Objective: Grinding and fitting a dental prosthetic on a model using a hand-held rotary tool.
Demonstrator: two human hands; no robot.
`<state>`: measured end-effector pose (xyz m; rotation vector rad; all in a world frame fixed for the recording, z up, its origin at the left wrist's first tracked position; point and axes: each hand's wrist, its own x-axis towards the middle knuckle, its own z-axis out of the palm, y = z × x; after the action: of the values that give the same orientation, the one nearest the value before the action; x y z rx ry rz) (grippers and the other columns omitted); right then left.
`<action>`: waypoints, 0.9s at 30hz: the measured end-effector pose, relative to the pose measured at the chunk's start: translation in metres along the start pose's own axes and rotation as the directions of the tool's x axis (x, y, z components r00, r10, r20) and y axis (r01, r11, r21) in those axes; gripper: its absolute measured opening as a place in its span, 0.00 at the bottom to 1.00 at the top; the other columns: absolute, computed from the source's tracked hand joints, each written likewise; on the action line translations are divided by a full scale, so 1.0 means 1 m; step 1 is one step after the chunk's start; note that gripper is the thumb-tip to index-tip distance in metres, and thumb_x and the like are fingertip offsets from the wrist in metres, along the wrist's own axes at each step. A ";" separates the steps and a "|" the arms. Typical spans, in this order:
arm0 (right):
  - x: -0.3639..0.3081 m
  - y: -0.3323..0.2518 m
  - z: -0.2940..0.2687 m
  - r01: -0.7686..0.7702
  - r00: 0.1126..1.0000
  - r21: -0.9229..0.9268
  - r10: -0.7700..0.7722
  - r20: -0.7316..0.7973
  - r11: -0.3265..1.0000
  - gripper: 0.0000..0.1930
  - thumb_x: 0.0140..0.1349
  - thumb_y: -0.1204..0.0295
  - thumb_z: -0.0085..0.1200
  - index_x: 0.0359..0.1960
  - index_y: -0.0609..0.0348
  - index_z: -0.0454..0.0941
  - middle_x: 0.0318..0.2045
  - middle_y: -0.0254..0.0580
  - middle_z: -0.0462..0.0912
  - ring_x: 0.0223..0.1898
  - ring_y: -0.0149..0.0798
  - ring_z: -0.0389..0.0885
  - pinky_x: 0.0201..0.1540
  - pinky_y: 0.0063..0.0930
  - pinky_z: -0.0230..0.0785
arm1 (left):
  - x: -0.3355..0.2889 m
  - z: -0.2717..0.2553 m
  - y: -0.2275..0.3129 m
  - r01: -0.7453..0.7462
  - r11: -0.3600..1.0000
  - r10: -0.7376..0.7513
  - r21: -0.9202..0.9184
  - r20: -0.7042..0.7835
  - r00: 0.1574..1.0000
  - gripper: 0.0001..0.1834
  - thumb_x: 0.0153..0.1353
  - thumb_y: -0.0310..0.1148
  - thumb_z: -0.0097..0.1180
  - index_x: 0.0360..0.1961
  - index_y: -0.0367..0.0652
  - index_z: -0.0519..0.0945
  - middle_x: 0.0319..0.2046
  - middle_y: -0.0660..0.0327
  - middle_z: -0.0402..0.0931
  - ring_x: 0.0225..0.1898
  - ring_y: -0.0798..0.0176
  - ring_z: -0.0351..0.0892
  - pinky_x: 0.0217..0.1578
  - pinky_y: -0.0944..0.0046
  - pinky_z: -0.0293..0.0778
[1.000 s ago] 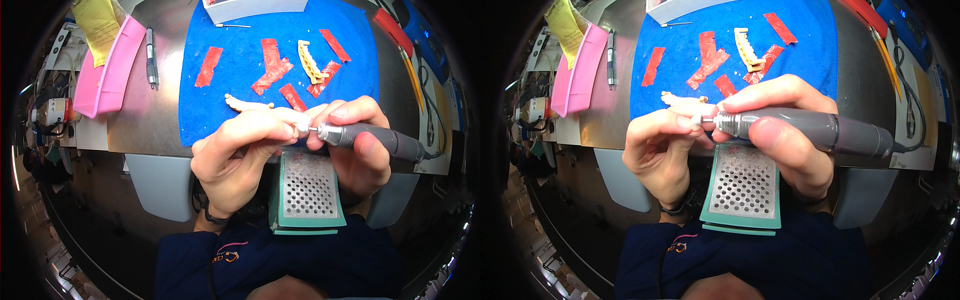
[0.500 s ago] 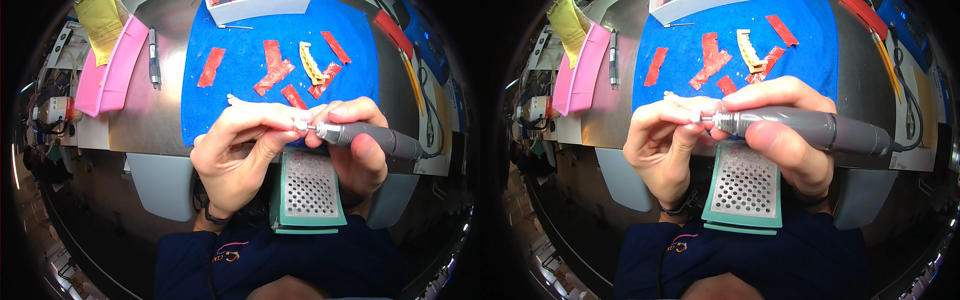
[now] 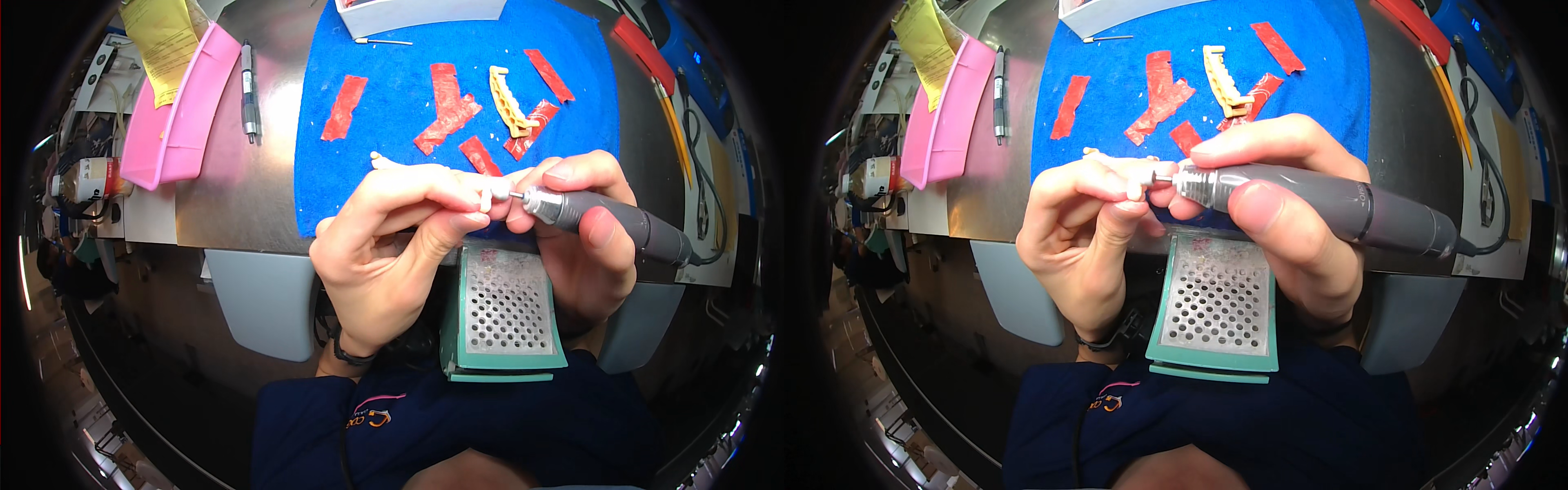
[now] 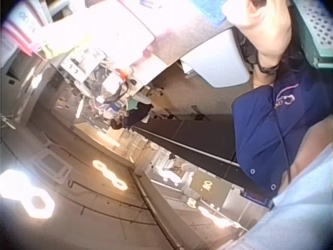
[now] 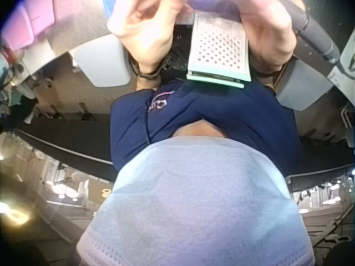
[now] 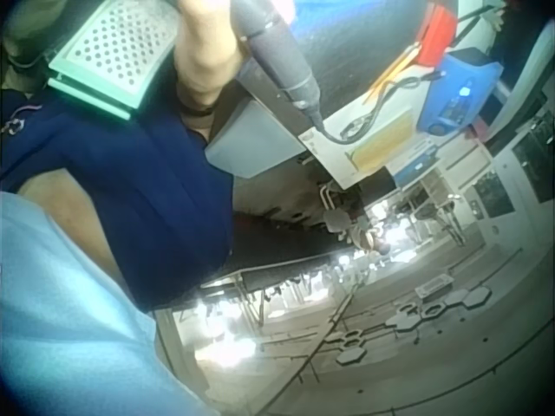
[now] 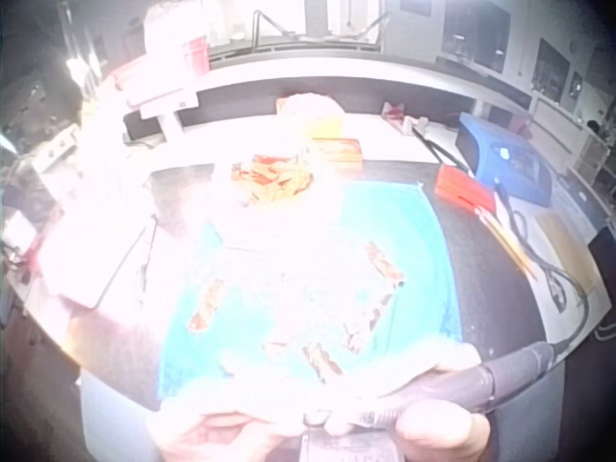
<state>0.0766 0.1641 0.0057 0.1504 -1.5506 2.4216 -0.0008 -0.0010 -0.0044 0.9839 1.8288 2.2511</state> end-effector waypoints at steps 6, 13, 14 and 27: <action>-0.001 0.000 -0.002 -0.008 1.000 0.016 0.007 0.017 1.000 0.19 0.68 0.61 0.49 0.49 0.67 0.71 0.35 0.56 0.80 0.43 0.47 0.79 0.54 0.44 0.69 | 0.000 -0.001 0.001 0.002 1.000 -0.002 0.017 0.009 1.000 0.07 0.65 0.22 0.58 0.41 0.33 0.72 0.37 0.45 0.82 0.35 0.62 0.82 0.30 0.71 0.78; 0.000 0.000 0.001 0.002 1.000 0.011 -0.002 -0.005 1.000 0.18 0.68 0.62 0.49 0.48 0.68 0.71 0.34 0.56 0.80 0.42 0.46 0.79 0.53 0.43 0.68 | 0.001 -0.001 -0.001 -0.026 1.000 0.026 0.012 0.015 1.000 0.07 0.66 0.22 0.58 0.40 0.33 0.72 0.37 0.45 0.82 0.35 0.62 0.82 0.32 0.69 0.77; 0.000 0.000 0.001 0.004 1.000 0.013 -0.004 0.001 1.000 0.18 0.68 0.63 0.49 0.48 0.68 0.71 0.34 0.56 0.80 0.42 0.46 0.79 0.53 0.43 0.68 | 0.002 -0.001 -0.002 -0.039 0.999 0.039 0.017 0.018 0.999 0.07 0.66 0.23 0.58 0.40 0.33 0.72 0.37 0.45 0.82 0.35 0.62 0.82 0.31 0.70 0.77; 0.002 0.005 -0.003 0.063 0.998 0.115 -0.064 0.011 0.991 0.19 0.68 0.60 0.47 0.48 0.67 0.70 0.33 0.55 0.78 0.43 0.49 0.79 0.55 0.46 0.69 | 0.001 0.003 0.005 0.083 0.995 -0.088 -0.057 -0.079 0.993 0.11 0.66 0.23 0.57 0.47 0.32 0.73 0.39 0.44 0.83 0.27 0.67 0.80 0.28 0.72 0.77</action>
<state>0.0733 0.1650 0.0008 0.2359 -1.3912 2.4649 0.0017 0.0000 0.0010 0.8010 1.7944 2.3081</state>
